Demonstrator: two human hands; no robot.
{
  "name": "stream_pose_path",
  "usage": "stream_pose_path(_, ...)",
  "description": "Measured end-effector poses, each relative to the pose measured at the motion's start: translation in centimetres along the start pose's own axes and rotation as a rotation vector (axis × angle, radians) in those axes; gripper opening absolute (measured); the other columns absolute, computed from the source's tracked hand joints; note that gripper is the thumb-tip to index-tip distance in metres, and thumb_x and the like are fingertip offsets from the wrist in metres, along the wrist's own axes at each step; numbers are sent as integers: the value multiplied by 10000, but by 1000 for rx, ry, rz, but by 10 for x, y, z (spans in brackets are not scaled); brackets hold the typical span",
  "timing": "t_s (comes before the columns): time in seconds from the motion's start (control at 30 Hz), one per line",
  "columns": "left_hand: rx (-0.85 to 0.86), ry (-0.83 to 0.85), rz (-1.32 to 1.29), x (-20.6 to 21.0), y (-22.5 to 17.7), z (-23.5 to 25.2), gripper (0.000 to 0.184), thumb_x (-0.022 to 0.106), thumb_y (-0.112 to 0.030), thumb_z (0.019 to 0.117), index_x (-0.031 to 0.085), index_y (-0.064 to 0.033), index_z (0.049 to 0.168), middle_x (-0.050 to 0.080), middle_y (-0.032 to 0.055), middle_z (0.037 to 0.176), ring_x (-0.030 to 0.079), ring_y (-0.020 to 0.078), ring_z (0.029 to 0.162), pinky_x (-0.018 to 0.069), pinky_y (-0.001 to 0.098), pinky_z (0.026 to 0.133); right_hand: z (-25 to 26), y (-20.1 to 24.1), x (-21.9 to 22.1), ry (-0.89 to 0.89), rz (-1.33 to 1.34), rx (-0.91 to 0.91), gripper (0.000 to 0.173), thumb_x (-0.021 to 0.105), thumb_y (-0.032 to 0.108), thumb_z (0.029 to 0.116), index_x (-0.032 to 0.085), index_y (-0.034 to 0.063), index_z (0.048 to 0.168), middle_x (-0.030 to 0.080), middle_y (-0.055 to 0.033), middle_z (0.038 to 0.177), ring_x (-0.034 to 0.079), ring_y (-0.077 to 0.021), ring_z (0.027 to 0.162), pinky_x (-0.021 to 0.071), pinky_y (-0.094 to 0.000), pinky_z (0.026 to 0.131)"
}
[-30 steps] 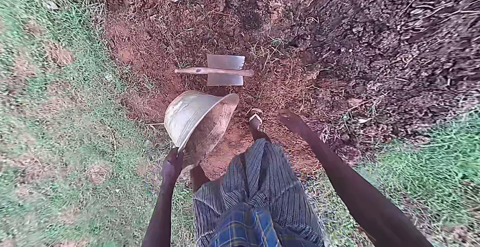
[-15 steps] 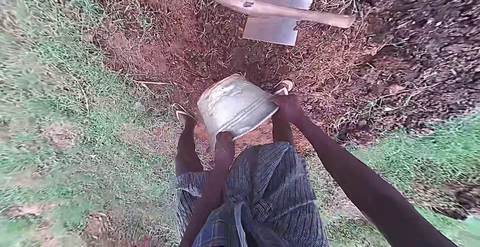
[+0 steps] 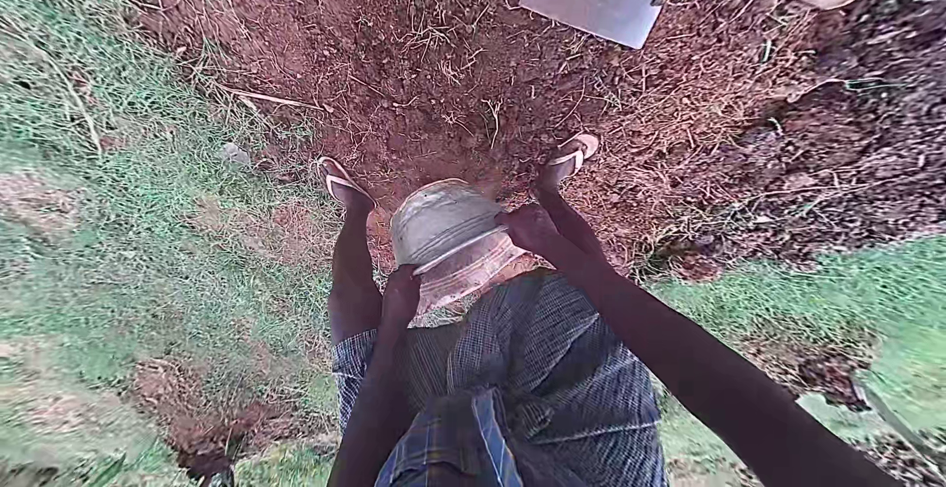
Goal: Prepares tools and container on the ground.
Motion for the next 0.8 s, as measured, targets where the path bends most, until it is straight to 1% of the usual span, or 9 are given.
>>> stream_pose_path(0.1, 26, -24, 56, -10, -4, 24, 330, 520, -176, 1056, 635, -9, 1317, 636, 213, 1323, 578, 367, 1279, 409, 514, 1126, 0, -1, 5, 61, 11, -7, 346, 542, 177, 1028, 583, 110, 1365, 690, -234, 1164, 640, -427, 1132, 416, -595, 1028)
stream_pose_path(0.23, 255, 104, 104, -21, -5, 46, 325, 563, -135, 1023, 639, -8, 1313, 612, 201, 1359, 567, 342, 1292, 406, 478, 1137, -7, -17, 25, 84, 71, 35, 366, 552, 175, 1012, 568, 97, 1369, 685, -252, 1147, 649, -451, 1112, 469, -620, 951)
stream_pose_path(0.3, 317, 137, 147, -24, -8, 54, 313, 558, -173, 1034, 664, -16, 1283, 625, 190, 1350, 577, 338, 1279, 402, 492, 1127, -4, -25, 24, 81, 91, 39, 357, 550, 188, 1023, 571, 103, 1369, 685, -249, 1153, 648, -448, 1123, 480, -613, 948)
stream_pose_path(0.37, 313, 162, 209, -28, -11, 55, 318, 530, -198, 1054, 663, -18, 1279, 629, 179, 1353, 596, 331, 1266, 424, 499, 1115, -3, -26, 22, 95, 101, 30, 347, 549, 183, 1028, 573, 92, 1362, 686, -247, 1157, 648, -444, 1130, 481, -606, 951)
stream_pose_path(0.5, 306, 194, 253, -23, -9, 47, 308, 523, -177, 1053, 663, -14, 1274, 641, 177, 1341, 622, 345, 1233, 452, 524, 1086, -13, -23, 27, 143, 114, 23, 384, 576, 134, 991, 549, 70, 1369, 672, -258, 1154, 640, -453, 1127, 478, -612, 943)
stream_pose_path(0.6, 309, 235, 285, -26, -19, 48, 318, 525, -209, 1060, 666, -15, 1268, 657, 183, 1309, 624, 363, 1219, 442, 536, 1081, -23, -26, 41, 191, 145, 36, 393, 559, 216, 1029, 525, 73, 1393, 665, -269, 1169, 639, -467, 1125, 484, -626, 927)
stream_pose_path(0.67, 300, 235, 287, -27, -25, 57, 348, 523, -245, 1067, 657, 1, 1275, 668, 214, 1272, 628, 394, 1203, 446, 552, 1069, -20, -32, 46, 208, 179, 33, 396, 551, 256, 1041, 535, 75, 1392, 665, -278, 1179, 641, -481, 1117, 483, -647, 906)
stream_pose_path(0.73, 267, 217, 278, -23, -26, 75, 379, 499, -246, 1076, 619, -2, 1340, 646, 230, 1310, 593, 397, 1261, 415, 539, 1110, -8, -38, 49, 225, 222, 42, 412, 552, 261, 1043, 538, 90, 1418, 659, -281, 1216, 631, -492, 1139, 477, -666, 913)
stream_pose_path(0.8, 279, 107, 209, -18, -22, 99, 380, 514, -195, 1062, 598, 16, 1366, 610, 236, 1368, 551, 391, 1322, 377, 536, 1152, 15, -42, 49, 230, 267, 87, 418, 552, 269, 1049, 534, 136, 1445, 656, -271, 1250, 624, -491, 1165, 469, -683, 927)
Point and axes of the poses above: each hand's wrist, its own z-axis towards the middle knuckle, its own x-axis out of the palm, y = z × x, the point moved 1 cm from there along z, towards the middle knuckle
